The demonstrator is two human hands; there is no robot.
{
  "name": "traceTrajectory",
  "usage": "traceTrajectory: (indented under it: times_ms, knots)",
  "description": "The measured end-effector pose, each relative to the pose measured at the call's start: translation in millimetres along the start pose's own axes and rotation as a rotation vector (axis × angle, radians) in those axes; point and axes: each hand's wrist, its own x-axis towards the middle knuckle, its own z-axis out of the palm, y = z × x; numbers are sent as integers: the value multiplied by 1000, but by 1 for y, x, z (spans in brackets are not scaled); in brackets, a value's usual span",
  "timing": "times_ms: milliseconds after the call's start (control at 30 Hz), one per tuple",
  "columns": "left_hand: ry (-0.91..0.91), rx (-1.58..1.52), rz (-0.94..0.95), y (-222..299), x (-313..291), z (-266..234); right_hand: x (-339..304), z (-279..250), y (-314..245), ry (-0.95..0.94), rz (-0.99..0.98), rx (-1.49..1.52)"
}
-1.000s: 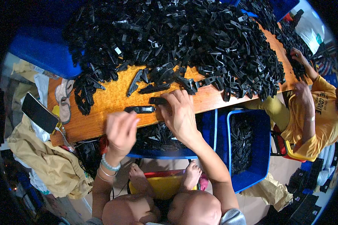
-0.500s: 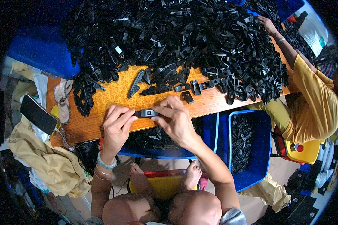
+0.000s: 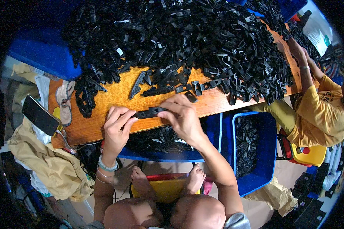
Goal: The person assembles plastic components by fitting clips onto plastic parts by hand and sorting through the pile of pieces on the table.
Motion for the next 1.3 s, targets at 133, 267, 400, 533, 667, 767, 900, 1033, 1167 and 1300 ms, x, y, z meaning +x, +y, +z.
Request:
traceTrajectory:
  times_ms: [133, 267, 400, 533, 667, 767, 900, 1033, 1167, 1300]
  knots:
    - [-26, -14, 10, 1, 2, 1, -1, -1, 2, 12, -110, -59]
    - [-76, -13, 42, 0, 5, -1, 5, 4, -2, 3, -219, -226]
    - [-67, -24, 36, -3, 4, 0, -2, 13, 5, 40, -195, -170]
    - [-44, -6, 9, 2, 2, 1, 3, 4, -5, -60, -143, -156]
    - [-69, -6, 9, 3, 3, 1, -1, 4, 5, -44, -77, 0]
    - [-81, -25, 15, 2, 4, 3, -2, 4, 4, -16, -44, 35]
    - [-83, 2, -15, 4, 6, 2, 0, 7, -4, -27, -142, -156]
    - [-106, 20, -1, 1, 7, 1, -4, 10, -4, 5, -140, -166]
    - [-77, 42, 5, -2, 6, 3, -7, 1, 3, 186, -45, -60]
    - [-93, 72, 11, -3, 4, 3, -6, 2, -3, 38, -111, -149]
